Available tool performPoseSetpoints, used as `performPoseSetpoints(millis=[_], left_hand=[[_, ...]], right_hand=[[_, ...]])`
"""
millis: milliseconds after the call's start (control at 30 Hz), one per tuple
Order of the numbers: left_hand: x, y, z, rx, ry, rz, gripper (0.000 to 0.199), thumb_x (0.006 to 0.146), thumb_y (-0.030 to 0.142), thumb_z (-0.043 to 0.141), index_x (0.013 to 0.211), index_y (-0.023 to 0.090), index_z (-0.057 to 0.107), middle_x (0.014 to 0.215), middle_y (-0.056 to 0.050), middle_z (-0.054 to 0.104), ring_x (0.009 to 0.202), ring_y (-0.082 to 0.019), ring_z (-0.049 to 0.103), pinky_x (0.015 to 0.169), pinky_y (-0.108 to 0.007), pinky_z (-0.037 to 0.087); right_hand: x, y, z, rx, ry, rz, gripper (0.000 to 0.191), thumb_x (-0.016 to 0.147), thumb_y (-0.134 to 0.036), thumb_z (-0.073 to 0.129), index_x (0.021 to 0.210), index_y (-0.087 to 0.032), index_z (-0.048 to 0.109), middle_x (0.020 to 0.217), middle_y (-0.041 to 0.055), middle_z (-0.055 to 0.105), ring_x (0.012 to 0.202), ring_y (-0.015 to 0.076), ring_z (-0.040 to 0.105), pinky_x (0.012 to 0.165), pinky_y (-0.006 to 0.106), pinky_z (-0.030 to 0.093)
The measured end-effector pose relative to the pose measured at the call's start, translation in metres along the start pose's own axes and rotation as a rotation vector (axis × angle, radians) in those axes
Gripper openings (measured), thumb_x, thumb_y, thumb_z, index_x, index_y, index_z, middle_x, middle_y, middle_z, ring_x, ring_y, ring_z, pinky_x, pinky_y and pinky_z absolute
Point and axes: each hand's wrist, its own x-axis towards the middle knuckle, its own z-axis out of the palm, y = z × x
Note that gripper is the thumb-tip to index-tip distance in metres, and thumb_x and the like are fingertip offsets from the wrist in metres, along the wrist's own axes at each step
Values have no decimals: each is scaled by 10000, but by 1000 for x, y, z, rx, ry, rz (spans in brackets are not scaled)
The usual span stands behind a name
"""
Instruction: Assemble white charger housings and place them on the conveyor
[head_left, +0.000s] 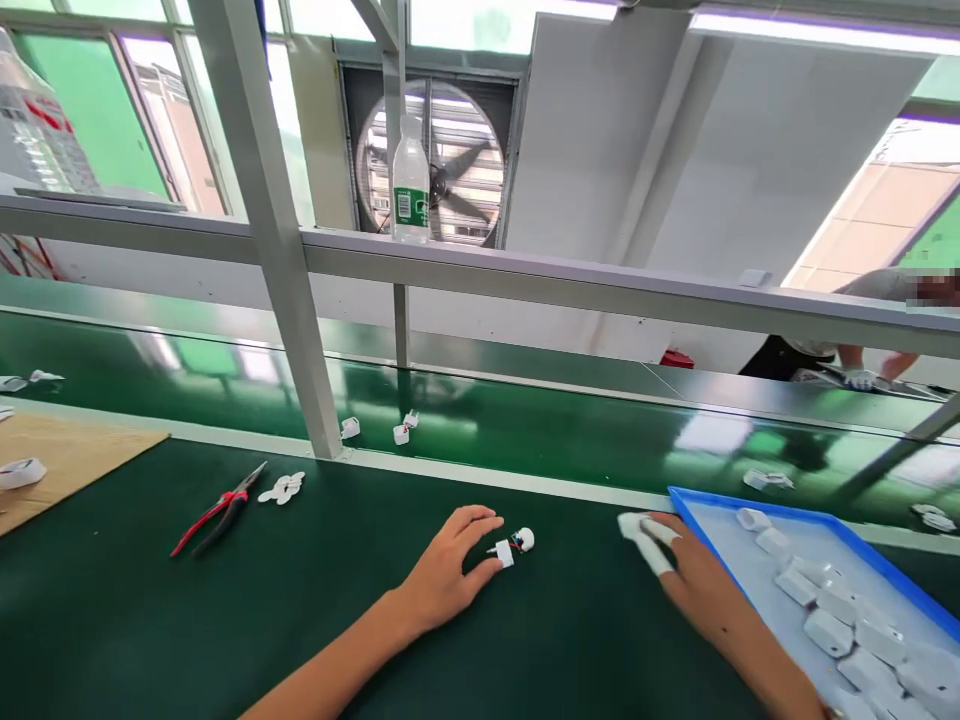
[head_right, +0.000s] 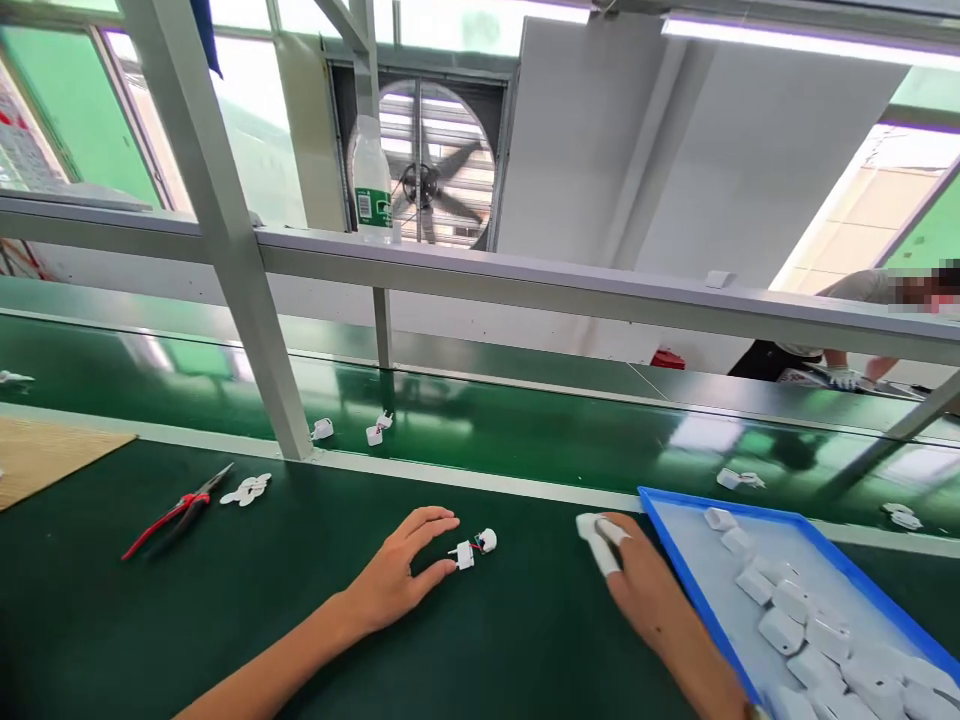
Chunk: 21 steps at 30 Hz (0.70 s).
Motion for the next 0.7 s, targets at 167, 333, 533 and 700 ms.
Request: performPoseSetpoints(millis=[167, 333, 533, 700], left_hand=[[-12, -8, 14, 20, 26, 113, 601, 911, 218, 671, 1474, 290, 471, 1335, -97, 601, 1233, -240, 609, 1082, -422, 534], [-16, -27, -4, 94, 73, -34, 358, 933, 170, 551, 1280, 240, 606, 1218, -88, 673, 1098, -229, 669, 976, -405, 582], [-12, -39, -11, 258, 62, -120, 437, 841, 210, 719, 1265, 212, 616, 1254, -116, 693, 1209, -338, 625, 1021, -557, 536], [-19, -21, 3, 147, 131, 122, 681, 857, 310, 780, 1450, 246, 452, 1433, -157, 560, 1317, -331, 547, 1075, -512, 505]], right_hand=[[27, -154, 45, 458, -313, -326, 197, 999, -188, 522, 1123, -246, 663, 1153, 60, 682, 1008, 187, 682, 909, 330, 594], [35, -155, 76, 369, -352, -317, 507, 872, 2, 477, 1325, -201, 580, 1389, 112, 585, 1233, 237, 583, 1046, 416, 523], [33, -127, 104, 304, -341, -254, 705, 738, 33, 505, 1399, -201, 576, 1140, 126, 657, 1149, 301, 572, 1018, 514, 498], [22, -145, 121, 1025, -104, 223, 552, 855, -283, 685, 1384, -232, 536, 936, 38, 641, 811, 196, 645, 772, 387, 598]])
